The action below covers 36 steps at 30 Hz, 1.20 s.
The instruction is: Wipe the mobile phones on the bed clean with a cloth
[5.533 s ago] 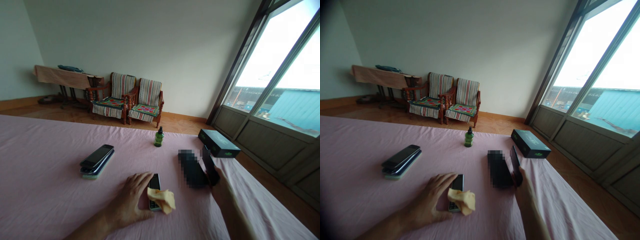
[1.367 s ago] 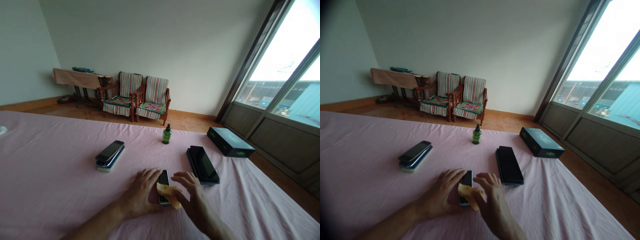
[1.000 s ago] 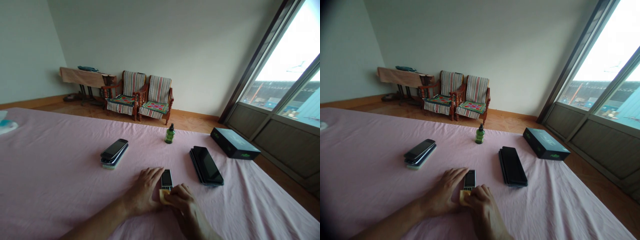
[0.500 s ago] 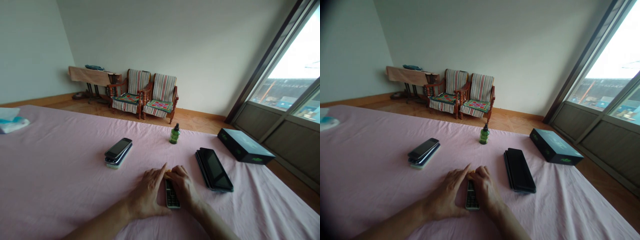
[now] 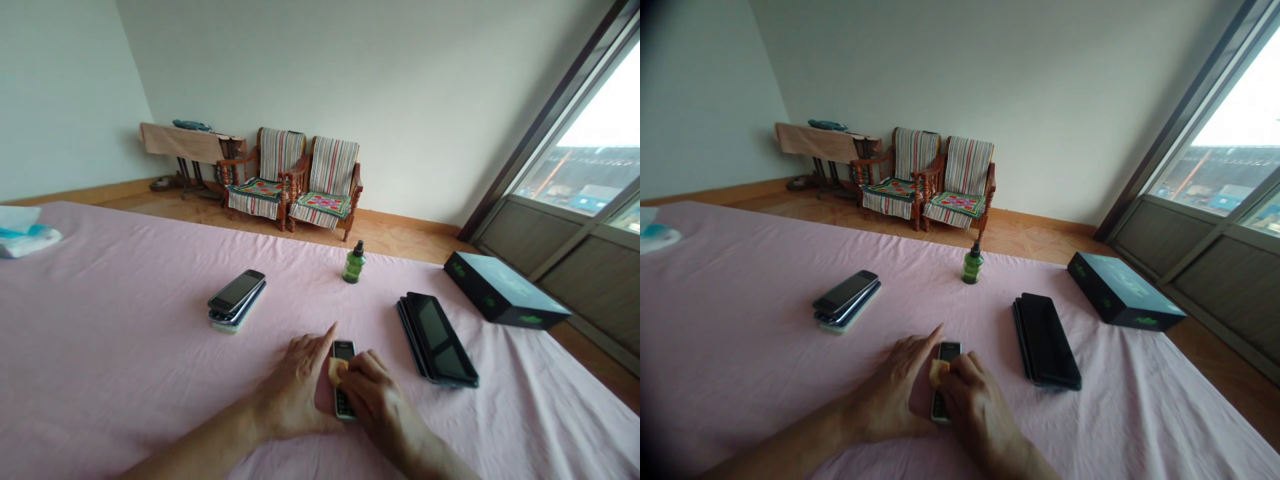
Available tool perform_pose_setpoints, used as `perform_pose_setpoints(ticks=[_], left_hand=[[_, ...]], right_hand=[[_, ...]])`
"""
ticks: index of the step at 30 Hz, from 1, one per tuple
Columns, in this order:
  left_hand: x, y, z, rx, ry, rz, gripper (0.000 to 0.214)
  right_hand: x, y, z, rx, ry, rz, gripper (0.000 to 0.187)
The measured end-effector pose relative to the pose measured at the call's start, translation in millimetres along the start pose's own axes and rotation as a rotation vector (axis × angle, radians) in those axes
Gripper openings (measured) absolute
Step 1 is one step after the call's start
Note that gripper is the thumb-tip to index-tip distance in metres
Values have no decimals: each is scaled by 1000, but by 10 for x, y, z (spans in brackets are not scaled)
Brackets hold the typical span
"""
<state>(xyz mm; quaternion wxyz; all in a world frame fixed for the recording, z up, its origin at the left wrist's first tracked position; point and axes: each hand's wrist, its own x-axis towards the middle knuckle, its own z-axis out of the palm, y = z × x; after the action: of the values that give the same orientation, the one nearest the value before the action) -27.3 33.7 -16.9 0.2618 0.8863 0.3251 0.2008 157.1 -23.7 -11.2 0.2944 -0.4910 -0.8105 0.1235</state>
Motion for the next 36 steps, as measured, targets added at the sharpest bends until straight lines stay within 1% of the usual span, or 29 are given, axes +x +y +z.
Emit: perform_pose_setpoints(ticks=[1,4,6,8,12,17,20,24,27,29,32,36], left_hand=[[0,7,-4,2,2,-2,133],[-4,24,-9,-1,8,-4,133],[-7,28,-6,-2,20,-3,133],[-7,30,-2,-2,31,-2,135],[0,29,-2,-17,31,2,137],[2,9,4,-15,37,19,136],[-3,-6,9,-12,40,15,138],[-3,-7,4,-15,27,14,135],[1,1,0,-8,31,14,133],[2,6,1,-1,35,15,130],[2,11,4,9,41,14,129],[1,14,2,13,44,21,133]], right_hand=[[82,24,-10,12,21,21,24],[292,98,-4,24,59,20,26],[367,117,6,13,67,15,27],[378,99,3,-10,52,5,27],[250,-14,-34,-13,1,-18,26],[32,-141,-45,19,-31,-2,23],[-47,-178,-35,17,-31,-8,24],[-122,-208,-34,35,-52,-4,24],[-204,-196,-14,54,-71,-19,26],[-280,-159,15,64,-54,-48,31],[-401,-66,59,76,9,-79,33],[-483,63,50,58,86,-17,33]])
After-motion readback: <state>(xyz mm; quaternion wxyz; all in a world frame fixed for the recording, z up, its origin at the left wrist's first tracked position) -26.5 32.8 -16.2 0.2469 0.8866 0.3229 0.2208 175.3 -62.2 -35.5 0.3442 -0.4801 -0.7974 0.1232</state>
